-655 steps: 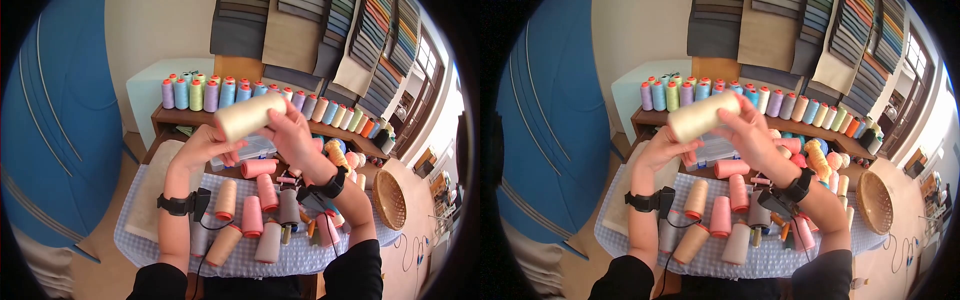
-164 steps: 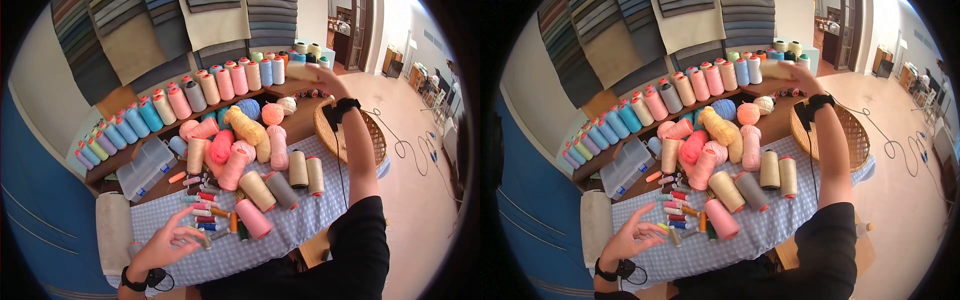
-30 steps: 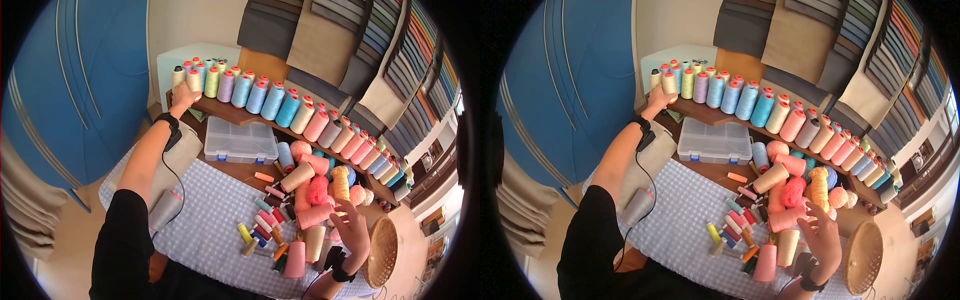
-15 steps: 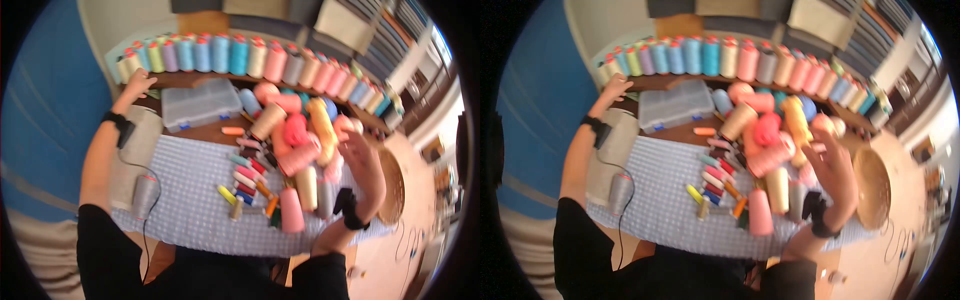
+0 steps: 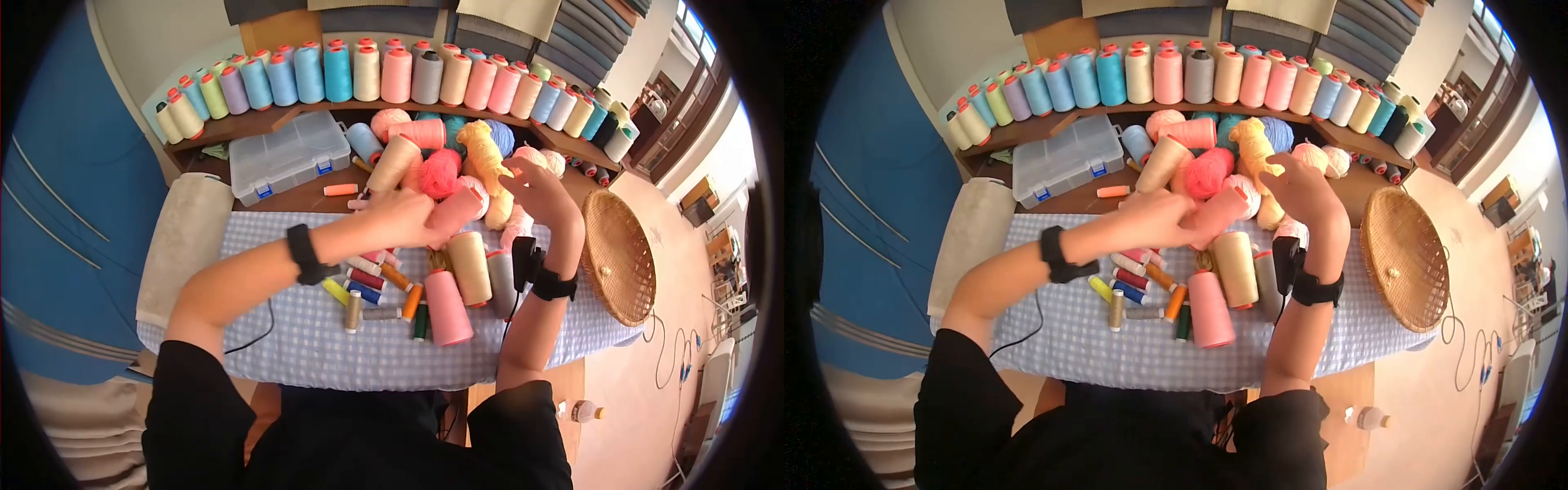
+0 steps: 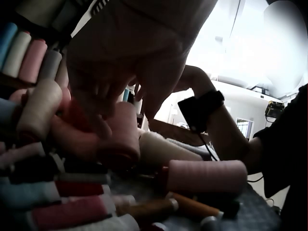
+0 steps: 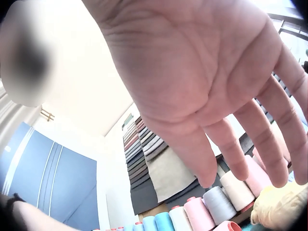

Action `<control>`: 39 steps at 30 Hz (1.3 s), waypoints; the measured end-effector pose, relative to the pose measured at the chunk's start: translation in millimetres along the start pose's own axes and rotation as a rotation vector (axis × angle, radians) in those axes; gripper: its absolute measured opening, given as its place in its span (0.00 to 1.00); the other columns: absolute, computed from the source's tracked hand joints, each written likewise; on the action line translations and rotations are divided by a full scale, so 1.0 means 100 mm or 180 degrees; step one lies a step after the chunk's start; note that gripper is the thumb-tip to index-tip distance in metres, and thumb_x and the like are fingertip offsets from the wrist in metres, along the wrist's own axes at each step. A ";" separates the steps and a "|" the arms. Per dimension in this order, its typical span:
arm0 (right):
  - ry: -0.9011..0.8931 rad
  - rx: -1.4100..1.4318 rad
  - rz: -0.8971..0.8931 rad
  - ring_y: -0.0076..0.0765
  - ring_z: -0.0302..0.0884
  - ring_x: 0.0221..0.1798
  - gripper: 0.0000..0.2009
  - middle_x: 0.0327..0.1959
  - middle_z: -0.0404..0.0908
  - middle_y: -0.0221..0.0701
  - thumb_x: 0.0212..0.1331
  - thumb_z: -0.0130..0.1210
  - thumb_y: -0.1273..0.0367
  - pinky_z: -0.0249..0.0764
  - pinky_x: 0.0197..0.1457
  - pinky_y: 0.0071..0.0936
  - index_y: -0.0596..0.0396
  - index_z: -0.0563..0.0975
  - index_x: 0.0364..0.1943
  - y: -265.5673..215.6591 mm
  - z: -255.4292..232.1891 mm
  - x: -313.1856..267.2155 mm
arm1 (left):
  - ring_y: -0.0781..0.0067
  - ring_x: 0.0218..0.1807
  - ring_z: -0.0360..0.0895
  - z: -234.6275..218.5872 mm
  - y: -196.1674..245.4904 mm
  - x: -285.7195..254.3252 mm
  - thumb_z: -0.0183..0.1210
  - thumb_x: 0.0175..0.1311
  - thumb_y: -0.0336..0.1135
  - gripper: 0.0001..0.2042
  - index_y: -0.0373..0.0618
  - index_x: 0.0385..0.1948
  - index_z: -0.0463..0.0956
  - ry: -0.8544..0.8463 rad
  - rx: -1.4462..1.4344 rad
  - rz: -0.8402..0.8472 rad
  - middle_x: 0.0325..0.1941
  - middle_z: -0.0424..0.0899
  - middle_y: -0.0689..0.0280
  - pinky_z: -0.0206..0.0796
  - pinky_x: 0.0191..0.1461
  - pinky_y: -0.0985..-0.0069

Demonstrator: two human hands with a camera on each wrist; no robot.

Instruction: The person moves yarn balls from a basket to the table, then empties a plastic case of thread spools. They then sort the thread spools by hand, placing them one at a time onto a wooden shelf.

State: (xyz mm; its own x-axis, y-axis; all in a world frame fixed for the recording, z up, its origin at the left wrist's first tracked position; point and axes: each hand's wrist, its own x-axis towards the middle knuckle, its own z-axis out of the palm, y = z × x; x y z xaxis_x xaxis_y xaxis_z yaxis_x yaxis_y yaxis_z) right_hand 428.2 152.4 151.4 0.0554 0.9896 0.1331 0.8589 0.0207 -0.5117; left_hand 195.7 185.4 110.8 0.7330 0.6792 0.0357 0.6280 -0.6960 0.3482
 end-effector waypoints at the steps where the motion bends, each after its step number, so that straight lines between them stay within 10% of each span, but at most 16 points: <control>1: -0.0029 0.0008 -0.0017 0.48 0.77 0.44 0.19 0.39 0.79 0.46 0.56 0.53 0.60 0.71 0.49 0.37 0.55 0.74 0.49 0.00 0.00 0.00 | 0.54 0.35 0.81 0.01 0.08 0.05 0.63 0.44 0.55 0.27 0.38 0.37 0.76 -0.0478 0.0337 -0.0494 0.33 0.82 0.52 0.71 0.39 0.62; 4: -0.0118 0.0063 -0.0006 0.48 0.78 0.45 0.19 0.40 0.79 0.48 0.56 0.53 0.61 0.71 0.48 0.36 0.56 0.74 0.49 -0.02 -0.01 0.00 | 0.54 0.34 0.81 0.17 0.05 0.12 0.64 0.39 0.57 0.30 0.36 0.36 0.76 -0.0066 0.0164 -0.0452 0.28 0.81 0.50 0.71 0.39 0.61; 6: 0.0059 0.0159 -0.0257 0.29 0.77 0.29 0.17 0.30 0.80 0.36 0.58 0.54 0.63 0.72 0.36 0.28 0.57 0.73 0.49 0.04 0.04 0.02 | 0.54 0.34 0.81 0.18 0.01 0.11 0.63 0.41 0.54 0.27 0.35 0.33 0.76 -0.0032 0.0091 -0.0494 0.29 0.82 0.51 0.71 0.39 0.61; 12: 0.0256 0.0354 -0.0462 0.43 0.79 0.40 0.17 0.34 0.80 0.44 0.55 0.57 0.65 0.73 0.44 0.33 0.55 0.74 0.48 0.10 -0.01 -0.02 | 0.58 0.28 0.79 -0.20 -0.19 -0.35 0.61 0.43 0.51 0.24 0.37 0.35 0.77 -0.0116 -0.0595 -0.0413 0.24 0.80 0.56 0.71 0.37 0.68; 14: 0.0354 0.0353 -0.0559 0.40 0.79 0.36 0.16 0.31 0.80 0.42 0.55 0.57 0.66 0.73 0.42 0.33 0.56 0.74 0.46 0.12 -0.02 -0.02 | 0.74 0.27 0.77 -0.52 -0.28 -0.59 0.60 0.50 0.47 0.22 0.36 0.39 0.75 -0.0304 -0.1140 -0.0586 0.28 0.79 0.60 0.69 0.24 0.75; 20: 0.0274 0.0054 -0.0604 0.24 0.77 0.28 0.16 0.32 0.80 0.33 0.59 0.53 0.63 0.70 0.26 0.22 0.49 0.73 0.51 0.18 0.00 0.03 | 0.79 0.27 0.77 -1.03 -1.30 -1.03 0.59 0.56 0.45 0.24 0.35 0.48 0.70 0.1168 -0.2533 -0.1442 0.37 0.80 0.61 0.73 0.23 0.80; 22: 0.0246 0.0295 -0.0270 0.40 0.79 0.36 0.15 0.31 0.80 0.41 0.54 0.56 0.66 0.73 0.42 0.33 0.57 0.75 0.46 0.06 0.00 0.00 | 0.78 0.29 0.77 -1.18 -1.72 -1.11 0.58 0.56 0.45 0.23 0.35 0.47 0.71 0.1684 -0.2441 -0.1643 0.38 0.79 0.61 0.76 0.27 0.79; 26: 0.0171 0.0062 -0.0190 0.41 0.80 0.40 0.17 0.33 0.81 0.42 0.55 0.56 0.65 0.73 0.43 0.33 0.56 0.74 0.48 -0.05 -0.01 -0.04 | 0.75 0.31 0.78 -1.25 -2.62 -1.14 0.60 0.53 0.45 0.22 0.36 0.44 0.72 0.2617 -0.2251 -0.2011 0.37 0.80 0.61 0.78 0.31 0.76; 28: 0.0386 0.0001 -0.0512 0.27 0.77 0.26 0.15 0.27 0.81 0.36 0.56 0.56 0.66 0.70 0.27 0.26 0.55 0.73 0.47 0.05 0.04 -0.04 | 0.73 0.30 0.80 -1.26 -2.92 -1.11 0.63 0.49 0.46 0.25 0.36 0.44 0.71 0.3065 -0.1523 -0.2472 0.37 0.81 0.59 0.78 0.32 0.76; 36: 0.0311 0.0150 -0.0253 0.31 0.79 0.28 0.15 0.31 0.82 0.39 0.55 0.57 0.68 0.73 0.32 0.27 0.55 0.74 0.47 -0.17 -0.04 -0.11 | 0.50 0.49 0.75 -1.18 -3.52 -0.94 0.68 0.41 0.46 0.27 0.38 0.40 0.69 0.3144 -0.0120 -0.3043 0.45 0.78 0.48 0.68 0.49 0.61; 39: 0.0274 0.0061 -0.0344 0.40 0.81 0.31 0.18 0.34 0.81 0.44 0.53 0.58 0.67 0.75 0.36 0.31 0.56 0.73 0.49 -0.19 -0.02 -0.10 | 0.54 0.35 0.81 -1.22 -3.43 -0.95 0.69 0.41 0.44 0.26 0.37 0.37 0.67 0.3205 -0.0290 -0.3161 0.37 0.80 0.50 0.72 0.41 0.64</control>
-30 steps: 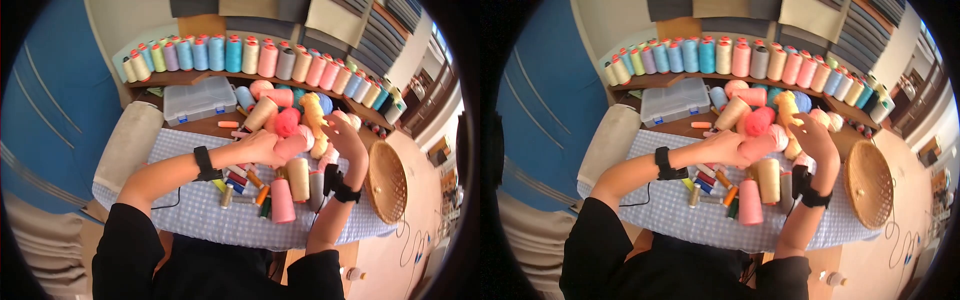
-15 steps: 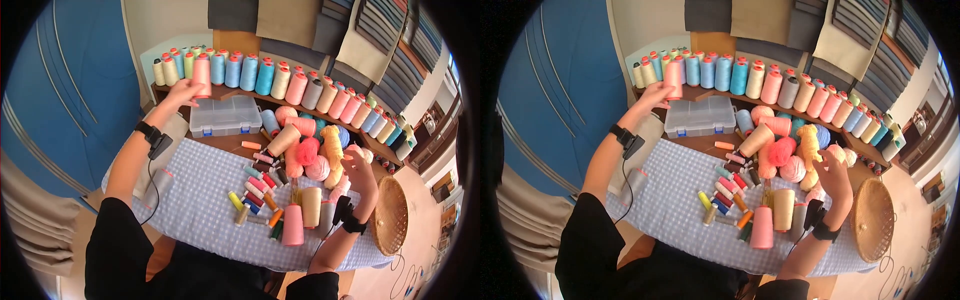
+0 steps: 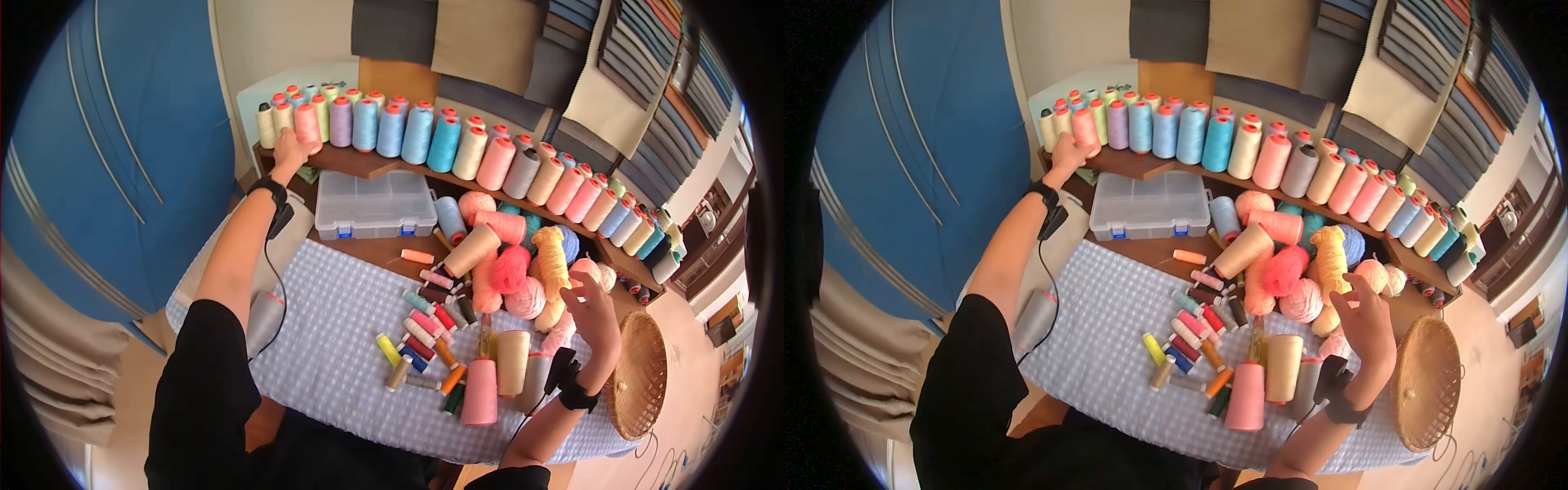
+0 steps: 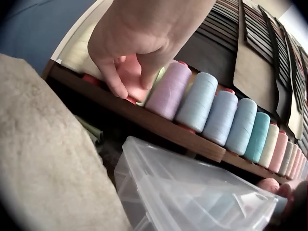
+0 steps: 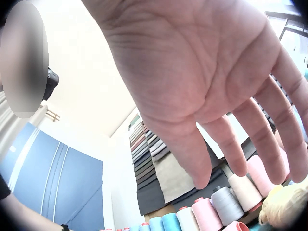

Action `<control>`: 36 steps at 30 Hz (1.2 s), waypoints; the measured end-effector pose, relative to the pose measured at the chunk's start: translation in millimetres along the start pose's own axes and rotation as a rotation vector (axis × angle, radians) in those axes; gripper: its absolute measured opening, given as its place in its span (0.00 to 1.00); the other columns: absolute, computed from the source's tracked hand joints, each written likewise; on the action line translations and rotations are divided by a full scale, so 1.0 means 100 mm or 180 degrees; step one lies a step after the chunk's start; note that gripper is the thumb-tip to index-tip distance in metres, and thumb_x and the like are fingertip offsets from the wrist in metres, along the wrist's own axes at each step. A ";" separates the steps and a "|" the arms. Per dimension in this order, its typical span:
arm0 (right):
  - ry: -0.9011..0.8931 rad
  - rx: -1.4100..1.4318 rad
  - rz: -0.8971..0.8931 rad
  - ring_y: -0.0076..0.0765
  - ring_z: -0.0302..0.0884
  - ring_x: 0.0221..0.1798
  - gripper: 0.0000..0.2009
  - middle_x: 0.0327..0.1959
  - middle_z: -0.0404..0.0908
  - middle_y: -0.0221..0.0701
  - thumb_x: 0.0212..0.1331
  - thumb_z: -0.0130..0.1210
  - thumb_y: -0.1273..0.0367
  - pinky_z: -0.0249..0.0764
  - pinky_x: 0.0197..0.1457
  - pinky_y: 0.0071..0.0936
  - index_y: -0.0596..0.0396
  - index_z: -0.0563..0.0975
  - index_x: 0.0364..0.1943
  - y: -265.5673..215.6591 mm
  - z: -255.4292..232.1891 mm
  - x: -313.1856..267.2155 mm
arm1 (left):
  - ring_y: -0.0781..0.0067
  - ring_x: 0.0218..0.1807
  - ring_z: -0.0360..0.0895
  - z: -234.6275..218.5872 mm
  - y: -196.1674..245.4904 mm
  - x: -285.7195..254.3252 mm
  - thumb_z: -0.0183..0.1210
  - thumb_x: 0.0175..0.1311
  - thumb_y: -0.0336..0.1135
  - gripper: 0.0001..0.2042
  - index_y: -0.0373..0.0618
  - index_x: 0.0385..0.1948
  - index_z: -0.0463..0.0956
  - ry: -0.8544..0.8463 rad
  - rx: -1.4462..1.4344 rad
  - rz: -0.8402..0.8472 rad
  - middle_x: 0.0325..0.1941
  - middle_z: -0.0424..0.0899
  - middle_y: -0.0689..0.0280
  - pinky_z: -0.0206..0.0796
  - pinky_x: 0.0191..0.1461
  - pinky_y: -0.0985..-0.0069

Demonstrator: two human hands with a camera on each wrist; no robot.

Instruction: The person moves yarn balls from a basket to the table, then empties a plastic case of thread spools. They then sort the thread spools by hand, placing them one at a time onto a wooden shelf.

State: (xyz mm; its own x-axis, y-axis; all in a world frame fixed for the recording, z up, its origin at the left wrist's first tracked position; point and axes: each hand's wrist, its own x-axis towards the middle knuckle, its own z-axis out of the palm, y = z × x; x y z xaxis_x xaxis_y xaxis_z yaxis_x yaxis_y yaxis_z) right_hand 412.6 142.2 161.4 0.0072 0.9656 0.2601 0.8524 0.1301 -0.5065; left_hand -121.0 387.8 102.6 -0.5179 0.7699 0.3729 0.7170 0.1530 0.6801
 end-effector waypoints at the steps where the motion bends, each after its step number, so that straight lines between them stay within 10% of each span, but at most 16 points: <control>1: -0.0064 0.0005 -0.0009 0.40 0.81 0.31 0.18 0.34 0.81 0.44 0.53 0.58 0.67 0.75 0.36 0.31 0.56 0.73 0.49 0.00 0.00 0.00 | 0.56 0.30 0.82 -0.04 -0.04 0.01 0.69 0.41 0.43 0.26 0.36 0.37 0.67 -0.0201 -0.0172 -0.0090 0.34 0.80 0.51 0.73 0.37 0.65; 3: -0.0122 0.0020 0.0148 0.38 0.80 0.31 0.18 0.34 0.81 0.43 0.54 0.58 0.67 0.75 0.35 0.30 0.56 0.72 0.49 -0.01 -0.01 0.01 | 0.66 0.23 0.81 -0.10 -0.13 -0.02 0.67 0.45 0.40 0.23 0.33 0.38 0.69 -0.0352 -0.0281 0.0338 0.27 0.81 0.56 0.73 0.25 0.73; 7: -0.0133 0.0099 0.0146 0.37 0.80 0.36 0.17 0.35 0.81 0.40 0.56 0.57 0.67 0.73 0.39 0.30 0.53 0.72 0.49 0.05 -0.01 0.00 | 0.74 0.21 0.78 -0.85 0.26 -0.78 0.63 0.53 0.44 0.20 0.36 0.39 0.76 -0.2682 0.0844 0.0448 0.21 0.78 0.64 0.74 0.23 0.76; 10: -0.0151 0.0054 -0.0064 0.39 0.79 0.40 0.17 0.36 0.81 0.39 0.58 0.55 0.65 0.71 0.43 0.32 0.53 0.71 0.50 0.00 0.01 0.01 | 0.68 0.19 0.78 -1.31 0.24 -1.60 0.66 0.47 0.51 0.22 0.37 0.17 0.77 -0.3630 0.1567 0.0655 0.16 0.79 0.61 0.73 0.23 0.71; 12: -0.0194 -0.0006 0.0050 0.36 0.78 0.36 0.17 0.35 0.81 0.38 0.58 0.54 0.65 0.71 0.41 0.30 0.53 0.71 0.51 -0.07 0.04 0.01 | 0.59 0.24 0.80 -1.47 -0.05 -2.02 0.66 0.46 0.49 0.21 0.37 0.25 0.76 -0.3519 0.2153 0.1687 0.22 0.81 0.59 0.72 0.30 0.66; 18: -0.0293 0.0155 -0.0006 0.29 0.77 0.32 0.17 0.34 0.81 0.36 0.57 0.55 0.66 0.71 0.36 0.26 0.54 0.71 0.51 -0.11 0.09 -0.02 | 0.52 0.34 0.79 -1.66 -0.17 -2.66 0.65 0.43 0.49 0.39 0.42 0.57 0.56 -0.2988 0.2451 0.1351 0.30 0.80 0.48 0.70 0.37 0.63; 26: -0.0099 0.0101 -0.0264 0.34 0.78 0.29 0.18 0.34 0.82 0.40 0.55 0.57 0.66 0.72 0.34 0.29 0.54 0.72 0.50 -0.08 0.06 -0.06 | 0.48 0.36 0.79 -1.72 0.45 -2.07 0.63 0.43 0.39 0.35 0.41 0.54 0.53 -0.2382 0.1053 0.0649 0.34 0.77 0.46 0.70 0.39 0.62; 36: 0.0074 0.0232 -0.0360 0.37 0.80 0.29 0.19 0.33 0.81 0.42 0.53 0.59 0.67 0.74 0.34 0.30 0.56 0.73 0.49 -0.07 -0.02 -0.07 | 0.59 0.39 0.78 -0.65 0.79 -0.49 0.63 0.40 0.34 0.15 0.47 0.33 0.76 -0.0579 0.2889 0.3013 0.34 0.81 0.61 0.65 0.42 0.59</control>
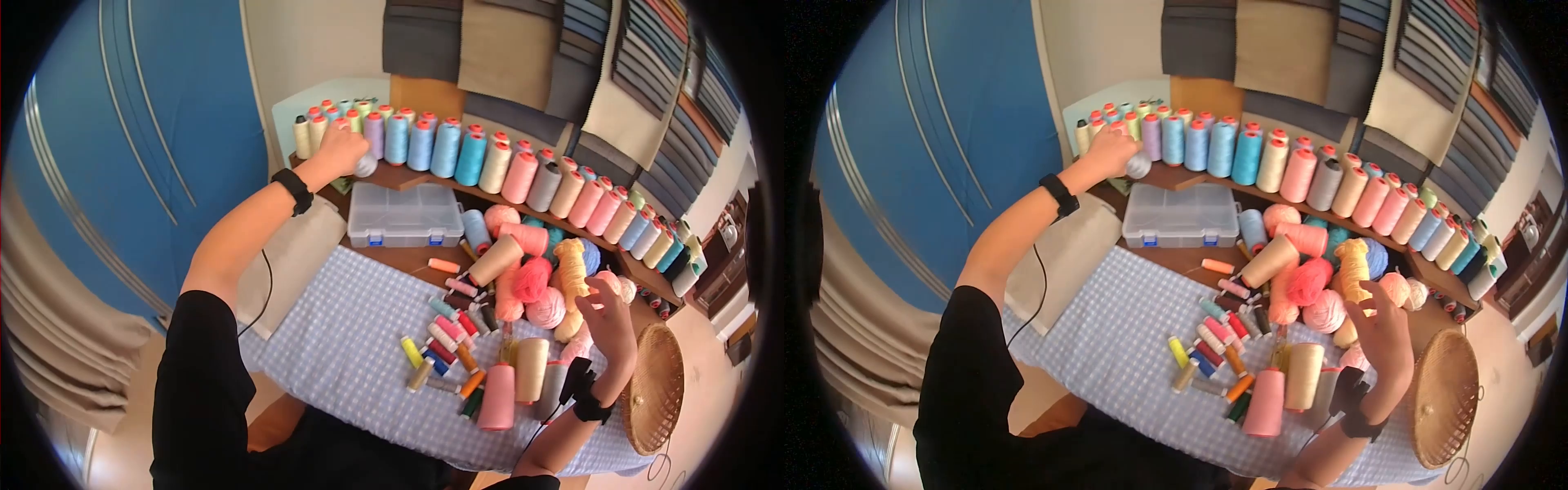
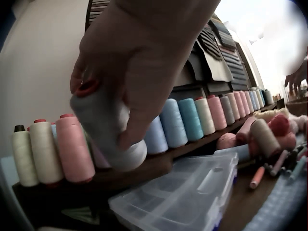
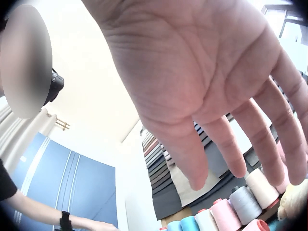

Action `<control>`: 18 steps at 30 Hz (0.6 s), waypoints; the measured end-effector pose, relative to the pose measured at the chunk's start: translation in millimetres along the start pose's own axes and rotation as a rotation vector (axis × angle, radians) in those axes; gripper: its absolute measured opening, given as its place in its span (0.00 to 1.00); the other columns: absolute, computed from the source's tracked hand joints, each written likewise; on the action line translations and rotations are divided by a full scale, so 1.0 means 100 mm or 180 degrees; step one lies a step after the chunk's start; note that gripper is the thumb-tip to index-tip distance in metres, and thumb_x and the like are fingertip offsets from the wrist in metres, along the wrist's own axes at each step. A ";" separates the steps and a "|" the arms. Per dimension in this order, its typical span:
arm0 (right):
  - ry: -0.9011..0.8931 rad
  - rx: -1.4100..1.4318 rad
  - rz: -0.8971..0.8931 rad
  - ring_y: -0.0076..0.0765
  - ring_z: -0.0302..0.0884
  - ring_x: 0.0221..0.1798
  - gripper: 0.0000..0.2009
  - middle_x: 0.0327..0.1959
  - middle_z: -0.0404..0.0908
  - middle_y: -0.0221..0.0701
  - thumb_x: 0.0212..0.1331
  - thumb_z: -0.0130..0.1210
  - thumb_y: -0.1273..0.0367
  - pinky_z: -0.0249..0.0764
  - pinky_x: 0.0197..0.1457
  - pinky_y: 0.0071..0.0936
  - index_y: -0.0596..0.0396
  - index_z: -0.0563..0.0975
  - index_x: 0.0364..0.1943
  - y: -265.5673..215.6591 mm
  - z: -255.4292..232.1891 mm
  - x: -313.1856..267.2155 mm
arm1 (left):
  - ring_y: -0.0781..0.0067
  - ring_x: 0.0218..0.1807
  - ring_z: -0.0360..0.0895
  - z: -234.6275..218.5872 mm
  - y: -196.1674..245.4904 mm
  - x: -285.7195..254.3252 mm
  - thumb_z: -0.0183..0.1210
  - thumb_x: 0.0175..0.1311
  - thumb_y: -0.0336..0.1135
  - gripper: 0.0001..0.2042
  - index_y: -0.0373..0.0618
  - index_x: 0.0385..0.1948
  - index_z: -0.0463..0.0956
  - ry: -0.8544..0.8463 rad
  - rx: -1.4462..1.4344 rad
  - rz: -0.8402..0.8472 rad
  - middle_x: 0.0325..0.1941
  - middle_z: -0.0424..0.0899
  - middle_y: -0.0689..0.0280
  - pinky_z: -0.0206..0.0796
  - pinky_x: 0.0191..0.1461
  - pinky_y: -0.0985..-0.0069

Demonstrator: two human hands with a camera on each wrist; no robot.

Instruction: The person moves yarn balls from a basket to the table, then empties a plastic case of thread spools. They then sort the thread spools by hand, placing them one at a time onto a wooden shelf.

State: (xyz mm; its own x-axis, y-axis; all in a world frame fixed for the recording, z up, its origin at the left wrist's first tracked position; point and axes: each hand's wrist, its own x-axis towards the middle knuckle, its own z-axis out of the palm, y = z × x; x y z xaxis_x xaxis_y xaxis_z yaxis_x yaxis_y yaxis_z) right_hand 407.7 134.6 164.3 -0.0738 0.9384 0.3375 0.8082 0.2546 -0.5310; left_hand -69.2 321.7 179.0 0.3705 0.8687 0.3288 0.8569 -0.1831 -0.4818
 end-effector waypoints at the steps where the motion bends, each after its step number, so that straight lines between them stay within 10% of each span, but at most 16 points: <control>1: 0.0056 -0.0045 0.0010 0.38 0.80 0.30 0.19 0.33 0.81 0.42 0.52 0.59 0.67 0.74 0.34 0.31 0.57 0.73 0.49 0.04 0.00 0.00 | 0.61 0.38 0.78 0.11 0.01 0.13 0.62 0.40 0.33 0.11 0.49 0.30 0.79 0.0241 0.0689 0.0159 0.33 0.81 0.63 0.65 0.42 0.60; 11: 0.0014 -0.0307 0.0280 0.38 0.79 0.39 0.17 0.37 0.80 0.40 0.53 0.59 0.67 0.74 0.42 0.31 0.56 0.73 0.47 0.20 -0.01 0.06 | 0.54 0.61 0.65 0.63 -0.05 0.46 0.54 0.52 0.32 0.13 0.56 0.40 0.78 0.0583 -0.0140 -0.0072 0.63 0.62 0.58 0.62 0.58 0.56; 18: -0.0145 -0.0248 0.0636 0.40 0.78 0.43 0.20 0.38 0.81 0.42 0.56 0.56 0.61 0.71 0.48 0.33 0.57 0.73 0.49 0.10 -0.01 0.06 | 0.57 0.68 0.55 0.47 0.00 0.31 0.52 0.55 0.31 0.10 0.50 0.37 0.79 0.0764 0.0070 0.0271 0.65 0.60 0.56 0.56 0.64 0.61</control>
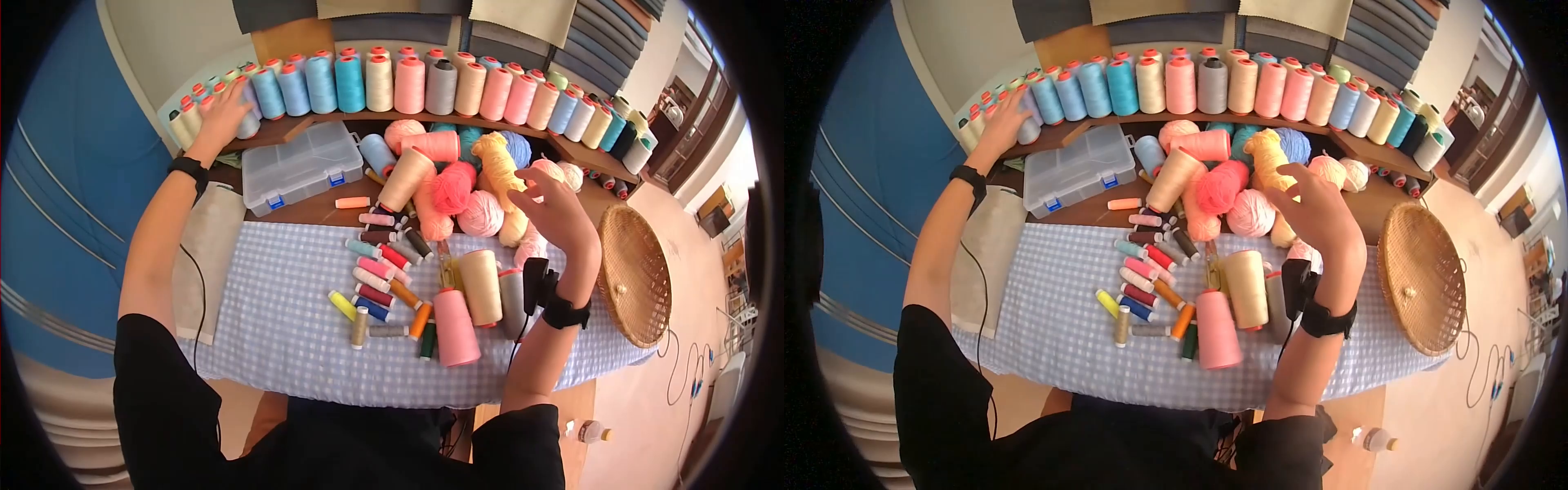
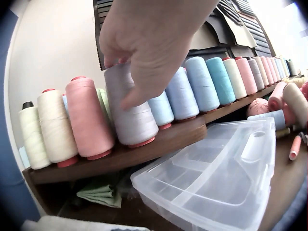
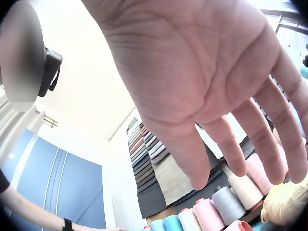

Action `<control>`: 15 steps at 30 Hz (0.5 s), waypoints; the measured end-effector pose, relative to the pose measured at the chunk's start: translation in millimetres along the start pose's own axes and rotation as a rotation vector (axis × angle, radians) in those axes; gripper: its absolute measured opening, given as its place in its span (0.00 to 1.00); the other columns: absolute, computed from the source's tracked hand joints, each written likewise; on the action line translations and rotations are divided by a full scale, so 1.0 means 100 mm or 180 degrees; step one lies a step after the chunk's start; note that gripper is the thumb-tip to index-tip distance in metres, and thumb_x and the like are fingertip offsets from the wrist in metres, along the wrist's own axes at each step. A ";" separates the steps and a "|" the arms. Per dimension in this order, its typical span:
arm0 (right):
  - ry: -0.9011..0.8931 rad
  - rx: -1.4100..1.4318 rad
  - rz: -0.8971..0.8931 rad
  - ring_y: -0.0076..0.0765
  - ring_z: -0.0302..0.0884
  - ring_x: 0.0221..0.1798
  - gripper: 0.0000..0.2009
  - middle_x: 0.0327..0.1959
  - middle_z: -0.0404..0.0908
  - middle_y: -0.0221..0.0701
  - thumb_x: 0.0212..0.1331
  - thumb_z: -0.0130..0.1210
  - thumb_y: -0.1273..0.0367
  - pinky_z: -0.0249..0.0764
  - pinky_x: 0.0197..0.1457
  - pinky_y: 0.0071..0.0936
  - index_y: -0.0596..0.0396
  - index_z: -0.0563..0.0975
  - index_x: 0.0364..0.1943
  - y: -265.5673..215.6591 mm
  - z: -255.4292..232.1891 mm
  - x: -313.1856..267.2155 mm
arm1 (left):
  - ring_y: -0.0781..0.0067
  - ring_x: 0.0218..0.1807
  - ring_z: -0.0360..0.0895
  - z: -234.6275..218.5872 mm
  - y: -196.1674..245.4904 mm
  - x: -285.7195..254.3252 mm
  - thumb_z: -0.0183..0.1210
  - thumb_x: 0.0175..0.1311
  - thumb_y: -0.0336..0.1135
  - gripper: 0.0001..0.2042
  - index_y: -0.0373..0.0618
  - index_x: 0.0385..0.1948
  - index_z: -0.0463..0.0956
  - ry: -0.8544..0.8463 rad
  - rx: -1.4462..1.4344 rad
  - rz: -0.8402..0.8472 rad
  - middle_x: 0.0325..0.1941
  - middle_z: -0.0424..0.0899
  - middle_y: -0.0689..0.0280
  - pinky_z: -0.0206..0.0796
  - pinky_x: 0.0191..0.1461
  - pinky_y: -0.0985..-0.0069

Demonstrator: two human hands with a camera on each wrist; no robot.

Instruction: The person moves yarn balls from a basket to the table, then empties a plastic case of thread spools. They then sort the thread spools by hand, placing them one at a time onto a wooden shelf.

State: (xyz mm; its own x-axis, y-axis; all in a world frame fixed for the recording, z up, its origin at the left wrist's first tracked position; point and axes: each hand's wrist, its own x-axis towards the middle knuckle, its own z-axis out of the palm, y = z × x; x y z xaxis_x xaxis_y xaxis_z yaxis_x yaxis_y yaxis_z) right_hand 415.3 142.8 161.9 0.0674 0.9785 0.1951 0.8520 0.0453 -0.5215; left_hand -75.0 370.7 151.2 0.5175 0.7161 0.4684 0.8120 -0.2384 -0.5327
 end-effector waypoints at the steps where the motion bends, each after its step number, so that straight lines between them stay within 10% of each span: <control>1: 0.0019 -0.0002 0.0000 0.40 0.78 0.43 0.20 0.38 0.81 0.42 0.56 0.56 0.61 0.71 0.48 0.33 0.57 0.73 0.49 0.00 -0.01 0.00 | 0.56 0.68 0.55 0.01 -0.01 0.01 0.52 0.53 0.28 0.12 0.50 0.38 0.79 -0.0045 -0.0037 -0.0031 0.66 0.59 0.55 0.55 0.64 0.60; 12: 0.0101 0.0088 0.0010 0.38 0.78 0.44 0.19 0.38 0.80 0.41 0.56 0.57 0.62 0.72 0.47 0.31 0.57 0.74 0.49 0.05 -0.07 -0.05 | 0.53 0.63 0.61 -0.24 0.25 -0.03 0.58 0.43 0.28 0.16 0.49 0.38 0.78 -0.0153 0.0474 -0.0321 0.61 0.63 0.54 0.57 0.62 0.57; 15: 0.0116 0.0129 -0.0001 0.38 0.78 0.43 0.19 0.37 0.80 0.41 0.56 0.57 0.62 0.71 0.47 0.32 0.56 0.74 0.49 0.05 -0.05 -0.02 | 0.51 0.57 0.65 -0.43 0.76 0.08 0.59 0.46 0.33 0.15 0.45 0.39 0.76 0.0514 -0.0647 0.0094 0.57 0.65 0.50 0.61 0.57 0.59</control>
State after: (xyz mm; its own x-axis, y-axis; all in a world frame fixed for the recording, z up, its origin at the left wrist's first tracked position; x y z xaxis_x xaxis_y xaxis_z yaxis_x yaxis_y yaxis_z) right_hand 421.7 139.8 163.1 0.0866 0.9705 0.2249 0.8304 0.0544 -0.5545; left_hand 3.1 330.3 144.9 0.5650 0.5966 0.5699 0.8250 -0.3964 -0.4029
